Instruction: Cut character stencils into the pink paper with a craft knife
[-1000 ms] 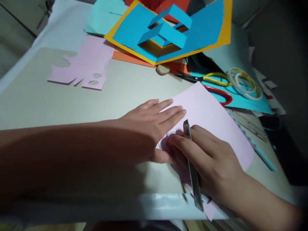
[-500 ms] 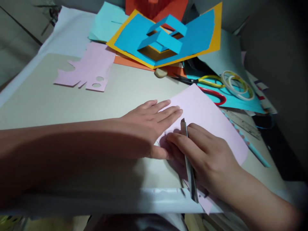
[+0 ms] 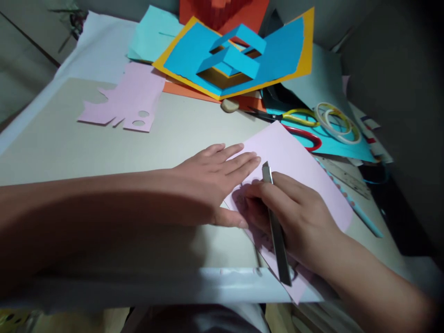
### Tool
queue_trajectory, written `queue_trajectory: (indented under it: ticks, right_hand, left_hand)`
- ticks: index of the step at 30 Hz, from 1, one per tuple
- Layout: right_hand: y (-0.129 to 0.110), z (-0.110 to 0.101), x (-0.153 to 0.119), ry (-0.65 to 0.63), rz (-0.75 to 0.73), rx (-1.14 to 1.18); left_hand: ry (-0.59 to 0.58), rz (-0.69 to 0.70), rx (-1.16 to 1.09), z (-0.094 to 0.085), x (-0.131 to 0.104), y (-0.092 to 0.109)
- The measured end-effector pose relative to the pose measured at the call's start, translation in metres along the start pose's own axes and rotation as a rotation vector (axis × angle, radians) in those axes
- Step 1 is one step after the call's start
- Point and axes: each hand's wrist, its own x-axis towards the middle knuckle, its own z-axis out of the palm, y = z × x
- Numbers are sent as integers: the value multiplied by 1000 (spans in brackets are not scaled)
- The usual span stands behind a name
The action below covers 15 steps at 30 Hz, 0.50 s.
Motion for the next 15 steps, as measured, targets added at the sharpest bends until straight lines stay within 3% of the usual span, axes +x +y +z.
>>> queue_trajectory:
  ticks: [6,15]
  right_hand:
    - [3,0,1,50,68,52]
    - [4,-3,0,38,106,106]
  left_hand:
    - [-61,-50,15,-6,-1,3]
    - [-20,-27,-19,-4,-2,3]
